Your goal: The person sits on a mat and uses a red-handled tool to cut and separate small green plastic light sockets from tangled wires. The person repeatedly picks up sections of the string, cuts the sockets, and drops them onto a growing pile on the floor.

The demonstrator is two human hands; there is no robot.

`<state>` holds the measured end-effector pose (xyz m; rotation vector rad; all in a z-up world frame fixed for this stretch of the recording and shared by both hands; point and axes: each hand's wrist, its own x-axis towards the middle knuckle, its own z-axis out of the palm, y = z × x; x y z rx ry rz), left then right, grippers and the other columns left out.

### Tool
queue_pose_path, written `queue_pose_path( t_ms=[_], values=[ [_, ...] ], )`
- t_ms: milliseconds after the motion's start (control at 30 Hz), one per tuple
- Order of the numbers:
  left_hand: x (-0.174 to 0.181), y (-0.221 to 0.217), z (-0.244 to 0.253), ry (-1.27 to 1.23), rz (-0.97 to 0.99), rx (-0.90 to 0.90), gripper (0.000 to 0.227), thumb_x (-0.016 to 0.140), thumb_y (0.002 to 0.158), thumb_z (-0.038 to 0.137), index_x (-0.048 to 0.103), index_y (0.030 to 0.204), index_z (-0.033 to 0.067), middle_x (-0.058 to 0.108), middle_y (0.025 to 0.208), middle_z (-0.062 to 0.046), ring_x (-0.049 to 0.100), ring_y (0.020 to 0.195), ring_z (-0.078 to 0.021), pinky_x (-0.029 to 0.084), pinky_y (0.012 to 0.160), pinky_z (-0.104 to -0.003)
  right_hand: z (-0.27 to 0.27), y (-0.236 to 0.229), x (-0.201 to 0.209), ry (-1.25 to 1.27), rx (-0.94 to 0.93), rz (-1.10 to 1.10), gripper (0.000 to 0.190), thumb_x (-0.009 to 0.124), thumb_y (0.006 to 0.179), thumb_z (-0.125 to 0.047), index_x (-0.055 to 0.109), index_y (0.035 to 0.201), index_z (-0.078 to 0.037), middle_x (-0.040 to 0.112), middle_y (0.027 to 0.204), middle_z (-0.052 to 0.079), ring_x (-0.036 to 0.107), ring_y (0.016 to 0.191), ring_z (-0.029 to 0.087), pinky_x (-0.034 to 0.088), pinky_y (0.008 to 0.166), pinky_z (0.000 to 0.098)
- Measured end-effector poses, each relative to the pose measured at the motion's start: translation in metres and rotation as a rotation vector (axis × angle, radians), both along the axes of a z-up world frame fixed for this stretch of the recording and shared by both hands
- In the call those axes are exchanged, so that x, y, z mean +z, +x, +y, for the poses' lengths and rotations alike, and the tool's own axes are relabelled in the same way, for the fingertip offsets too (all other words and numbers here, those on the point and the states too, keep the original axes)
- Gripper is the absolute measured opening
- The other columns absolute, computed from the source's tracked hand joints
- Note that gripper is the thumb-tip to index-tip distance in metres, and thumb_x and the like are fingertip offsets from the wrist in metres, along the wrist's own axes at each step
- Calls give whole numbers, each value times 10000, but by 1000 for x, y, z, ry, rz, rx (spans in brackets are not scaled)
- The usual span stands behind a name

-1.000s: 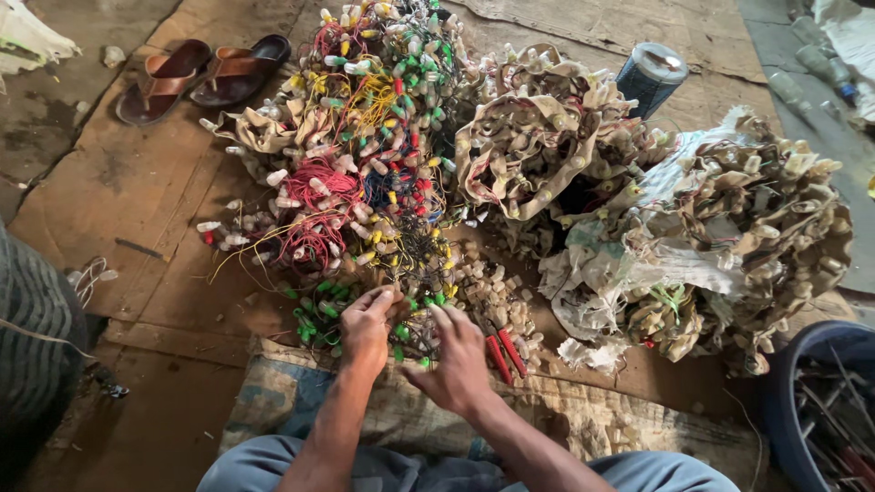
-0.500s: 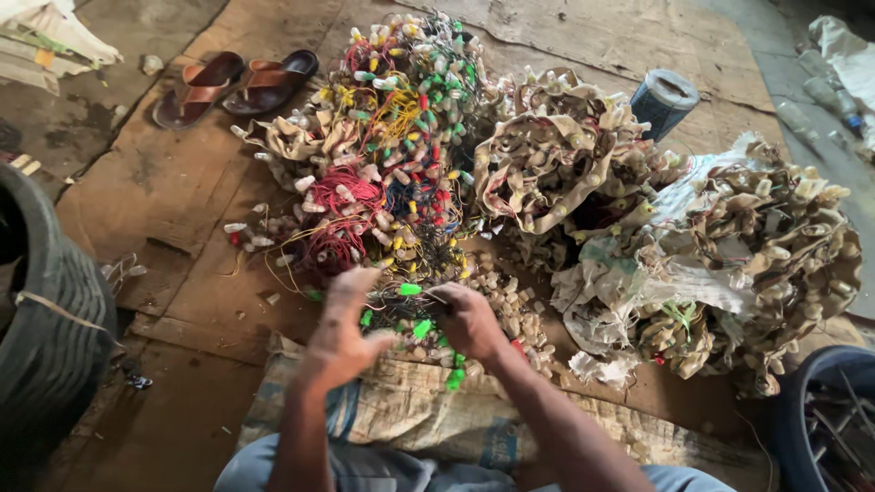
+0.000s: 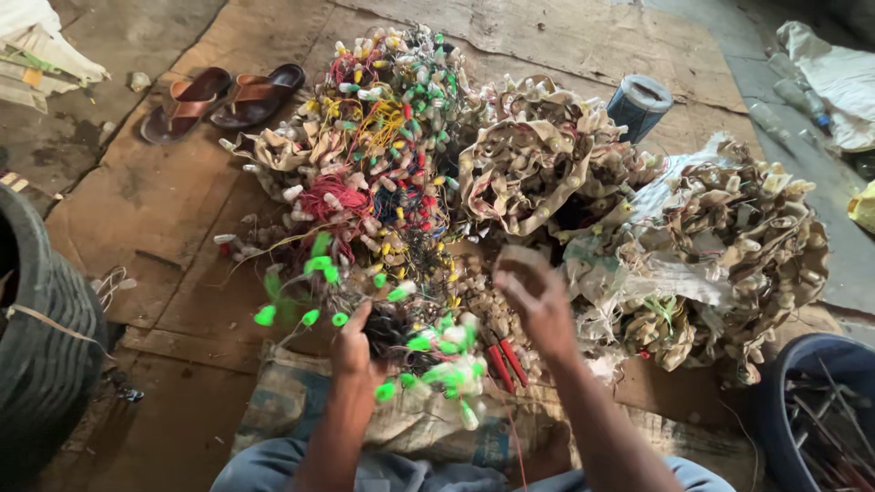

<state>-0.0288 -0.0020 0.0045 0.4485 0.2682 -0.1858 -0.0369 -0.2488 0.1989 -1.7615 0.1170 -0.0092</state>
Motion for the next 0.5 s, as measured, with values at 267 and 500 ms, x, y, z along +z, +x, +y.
queue_pose_path(
  t_ms=[267,500],
  values=[
    [-5,-11,-15,-114,-57,-110,258,652,954,205,679,1175,75,773,1014,-82,770,879,-225,639,781,-412,17,-62,-137,703,386,368,794,741,823,-136,390,1528,-38,597,1301,170,630,1151,264,544,985,404],
    [-74,18,-4,78,57,-29,290,721,803,57,705,1093,43,773,988,-96,744,909,-248,606,816,-399,12,-41,-163,-114,255,157,719,737,813,-126,465,1474,-56,736,1065,108,723,862,208,639,763,401]
  ],
)
